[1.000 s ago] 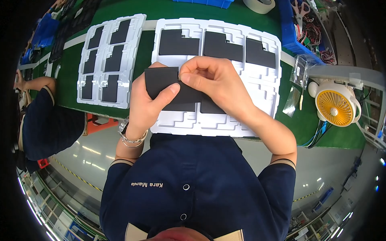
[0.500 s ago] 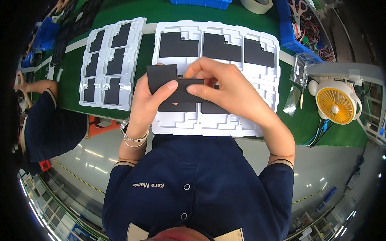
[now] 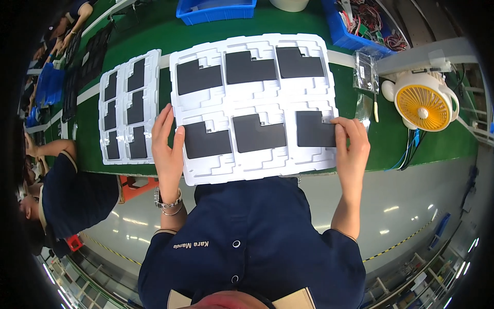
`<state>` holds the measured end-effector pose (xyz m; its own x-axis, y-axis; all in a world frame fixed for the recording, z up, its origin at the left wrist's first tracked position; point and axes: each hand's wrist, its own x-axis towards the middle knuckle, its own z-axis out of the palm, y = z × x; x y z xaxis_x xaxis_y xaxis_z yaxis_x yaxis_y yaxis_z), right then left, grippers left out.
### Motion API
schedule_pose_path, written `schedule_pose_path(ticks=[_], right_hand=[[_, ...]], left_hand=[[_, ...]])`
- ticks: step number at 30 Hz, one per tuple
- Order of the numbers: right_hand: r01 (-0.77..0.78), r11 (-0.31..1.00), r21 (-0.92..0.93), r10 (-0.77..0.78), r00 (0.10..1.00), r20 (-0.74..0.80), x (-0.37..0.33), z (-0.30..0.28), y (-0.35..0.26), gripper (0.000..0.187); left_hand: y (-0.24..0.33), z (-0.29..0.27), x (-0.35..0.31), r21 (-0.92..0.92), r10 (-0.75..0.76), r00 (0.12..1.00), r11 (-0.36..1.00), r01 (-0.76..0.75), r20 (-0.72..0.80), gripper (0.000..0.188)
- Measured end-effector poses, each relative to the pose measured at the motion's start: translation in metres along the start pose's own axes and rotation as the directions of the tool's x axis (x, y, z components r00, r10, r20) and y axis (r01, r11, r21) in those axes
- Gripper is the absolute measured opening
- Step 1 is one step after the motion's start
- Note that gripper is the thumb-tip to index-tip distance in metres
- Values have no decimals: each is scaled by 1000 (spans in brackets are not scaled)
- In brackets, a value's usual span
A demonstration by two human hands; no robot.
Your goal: The person assembles small rectangular electronic components by hand, placing them into white plastic trays.
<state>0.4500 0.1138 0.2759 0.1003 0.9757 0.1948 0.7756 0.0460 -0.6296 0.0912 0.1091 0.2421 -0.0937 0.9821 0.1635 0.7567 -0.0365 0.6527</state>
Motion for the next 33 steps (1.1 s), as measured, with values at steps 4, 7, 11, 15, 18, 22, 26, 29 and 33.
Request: schedule_pose_path(ticks=[4,7,11,15,18,22,26,29,33], right_hand=[[100,972,-213,-120,990,-80,-10,22,-1,38],[124,965,-231,-148,985,-87,-3,23,0,49],[179,958,-225,-200,977,-71,14,21,-5,51],[253,962,-100,-267,949,-168,30,8,-18,47],[332,942,-42,-330,905,-269,39,0,-28,39],[375,926,30,-337,862,-380,44,-3,-33,33],[401,915,38,-372,876,-306,57,9,-38,30],[460,887,31,-445,873,-199,71,18,-50,27],[526,849,50,-520,849,-95,91,32,-67,23]], left_hand=[[15,-5,5,-29,-13,999,1000,12,-44,41],[24,-8,0,-477,-221,975,856,198,8,55],[42,-17,1,-821,-220,956,495,282,195,71],[39,-17,2,-891,-213,963,386,240,167,68],[27,-22,1,-910,-205,971,366,197,127,66],[5,-45,-7,-907,-314,948,411,96,-42,61],[-16,-60,-24,-927,-501,845,374,17,-186,61],[-31,-63,-32,-936,-592,761,348,-57,-266,58],[-59,-52,-38,-949,-648,704,288,-129,-292,51]])
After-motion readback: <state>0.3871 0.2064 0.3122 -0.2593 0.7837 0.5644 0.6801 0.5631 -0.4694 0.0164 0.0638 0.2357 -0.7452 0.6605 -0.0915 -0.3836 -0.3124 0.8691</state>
